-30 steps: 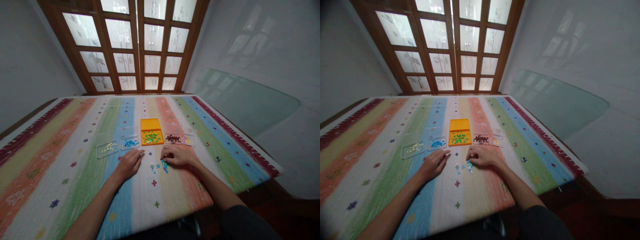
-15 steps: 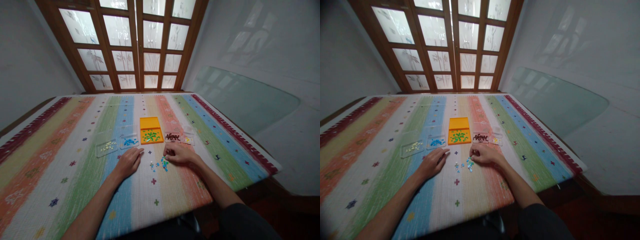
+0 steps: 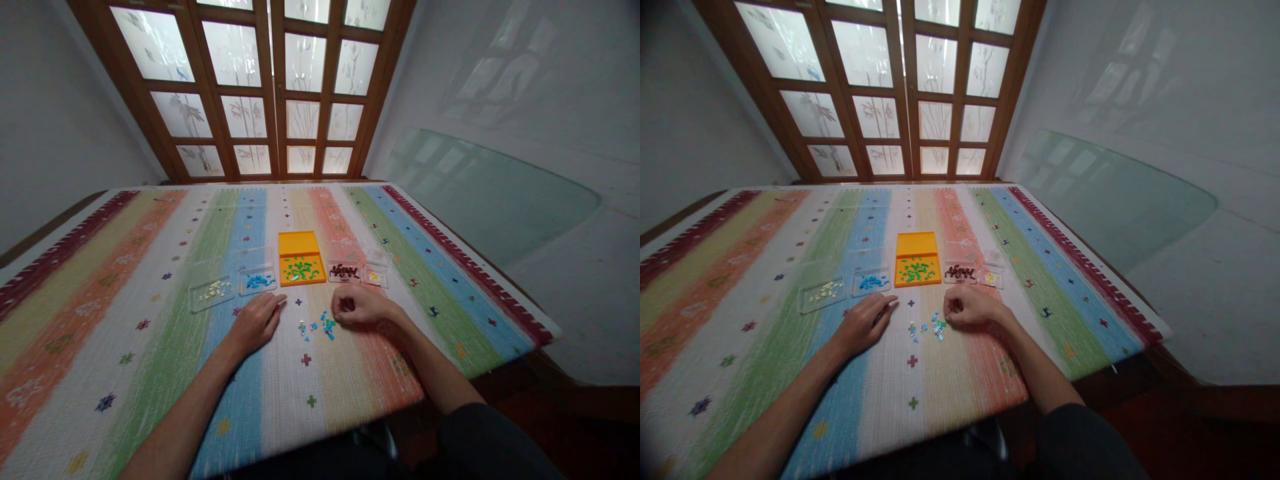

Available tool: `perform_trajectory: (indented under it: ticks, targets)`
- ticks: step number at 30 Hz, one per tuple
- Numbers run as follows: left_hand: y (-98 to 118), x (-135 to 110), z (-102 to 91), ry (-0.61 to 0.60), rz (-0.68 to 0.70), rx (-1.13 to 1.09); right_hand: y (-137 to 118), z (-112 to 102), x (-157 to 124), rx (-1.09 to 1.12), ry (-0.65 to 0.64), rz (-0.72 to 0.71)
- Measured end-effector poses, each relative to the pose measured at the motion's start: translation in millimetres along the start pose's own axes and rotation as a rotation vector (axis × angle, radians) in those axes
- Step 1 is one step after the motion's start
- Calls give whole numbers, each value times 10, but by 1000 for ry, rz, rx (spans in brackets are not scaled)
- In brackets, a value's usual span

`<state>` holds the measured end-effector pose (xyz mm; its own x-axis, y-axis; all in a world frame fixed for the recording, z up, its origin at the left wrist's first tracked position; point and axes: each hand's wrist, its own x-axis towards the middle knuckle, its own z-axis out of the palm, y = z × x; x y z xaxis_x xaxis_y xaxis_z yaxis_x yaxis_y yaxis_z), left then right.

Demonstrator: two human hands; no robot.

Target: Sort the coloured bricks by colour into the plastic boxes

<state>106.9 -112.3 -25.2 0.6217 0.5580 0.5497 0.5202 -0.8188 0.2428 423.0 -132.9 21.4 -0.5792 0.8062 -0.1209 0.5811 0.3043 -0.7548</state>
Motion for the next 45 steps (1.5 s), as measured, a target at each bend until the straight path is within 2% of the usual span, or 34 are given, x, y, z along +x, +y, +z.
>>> perform_trajectory:
  ticks: [5, 12, 20, 27, 31, 36, 42, 45]
  targets:
    - [8, 2, -19, -23, -31, -26, -49, 16, -24, -15, -53, -15]
    - [20, 10, -24, -20, -45, -34, -119, 50, -41, -145, -20, -35]
    - [21, 17, -30, -31, -34, -27, -39, 19, -25, -174, -71, -50]
    - [36, 34, -51, -48, -51, -48, -48, -9, -45, -183, 10, -35]
    - [36, 32, -50, -51, -46, -40, -107, 52, -19, -136, -11, -87]
    - [34, 28, -51, -59, -42, -21, -104, 123, 10, -177, 2, -61]
    - [36, 34, -54, -58, -38, -36, -103, 42, -20, -251, 54, -12]
    - [40, 36, -54, -55, -39, -36, -130, 20, -35, -215, 50, -20]
